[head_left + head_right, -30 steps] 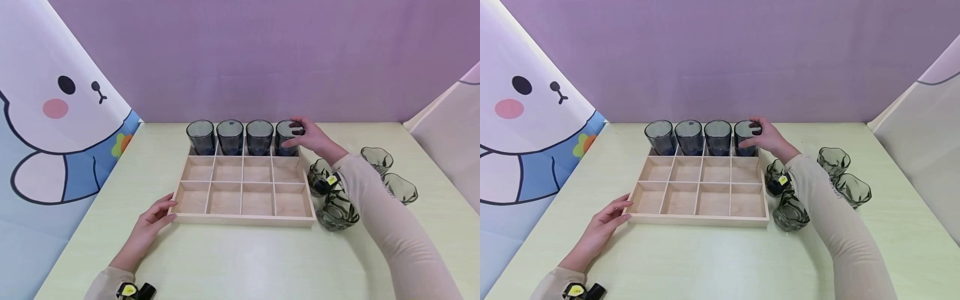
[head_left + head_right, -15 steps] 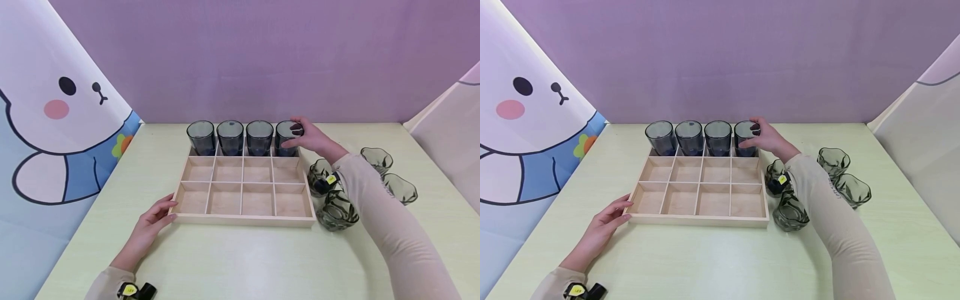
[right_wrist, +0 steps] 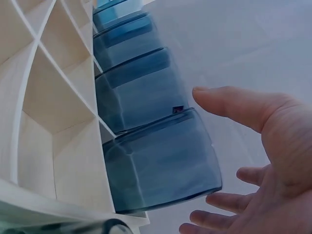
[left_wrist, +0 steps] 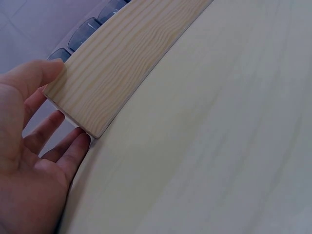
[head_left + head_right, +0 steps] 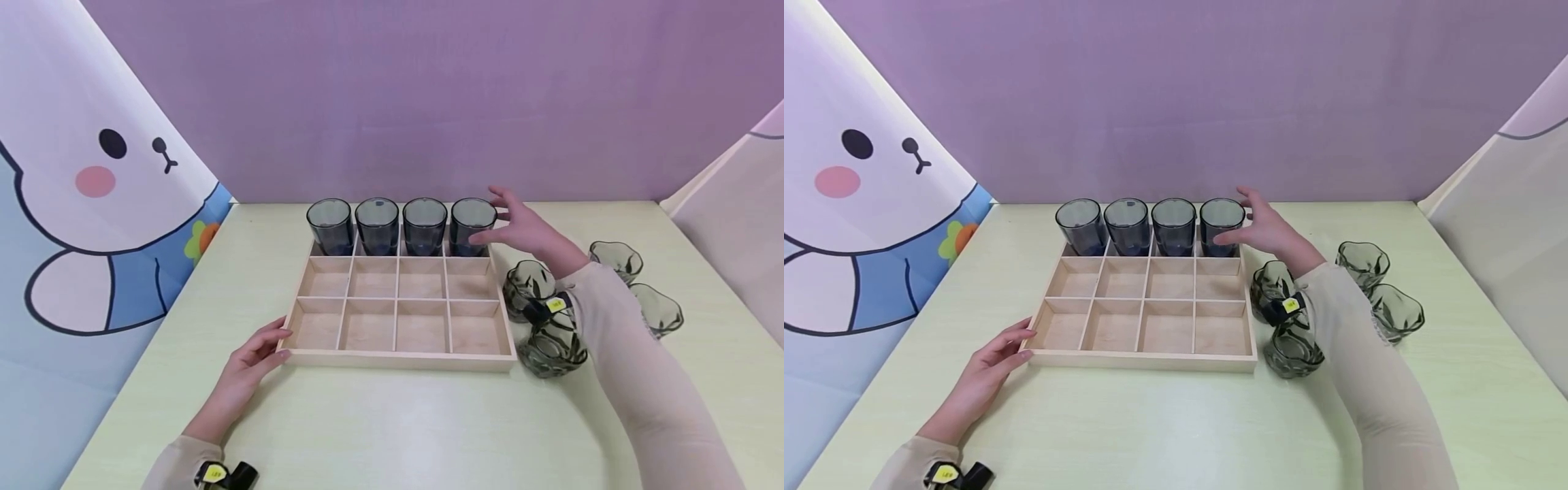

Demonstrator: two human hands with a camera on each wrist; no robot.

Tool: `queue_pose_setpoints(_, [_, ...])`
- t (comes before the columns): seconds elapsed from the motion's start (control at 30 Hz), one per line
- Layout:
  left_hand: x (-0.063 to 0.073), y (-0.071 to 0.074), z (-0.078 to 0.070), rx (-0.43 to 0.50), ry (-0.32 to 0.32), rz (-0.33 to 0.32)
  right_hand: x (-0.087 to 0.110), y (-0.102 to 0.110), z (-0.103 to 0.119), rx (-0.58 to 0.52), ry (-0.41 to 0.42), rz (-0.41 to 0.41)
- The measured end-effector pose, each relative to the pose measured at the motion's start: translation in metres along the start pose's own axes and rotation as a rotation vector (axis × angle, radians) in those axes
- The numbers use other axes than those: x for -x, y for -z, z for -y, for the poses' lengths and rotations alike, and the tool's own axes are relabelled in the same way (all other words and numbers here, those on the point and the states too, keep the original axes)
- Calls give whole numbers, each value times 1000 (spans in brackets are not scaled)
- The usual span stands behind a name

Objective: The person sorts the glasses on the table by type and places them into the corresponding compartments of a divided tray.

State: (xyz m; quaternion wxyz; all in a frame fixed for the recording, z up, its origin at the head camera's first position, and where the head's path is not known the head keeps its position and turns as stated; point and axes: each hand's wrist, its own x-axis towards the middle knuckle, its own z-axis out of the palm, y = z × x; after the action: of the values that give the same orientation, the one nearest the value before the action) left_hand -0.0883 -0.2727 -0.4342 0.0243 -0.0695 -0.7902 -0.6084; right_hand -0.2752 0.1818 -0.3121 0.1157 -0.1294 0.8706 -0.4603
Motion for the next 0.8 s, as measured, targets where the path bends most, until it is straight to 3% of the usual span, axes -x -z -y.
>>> queue_pose_setpoints(0.37, [-1, 0, -1, -10, 16, 2, 24, 12, -6, -37, 16, -19])
queue_pose_setpoints(0.8, [-2, 0, 2, -2, 24, 5, 52, 21, -18, 28, 38, -3])
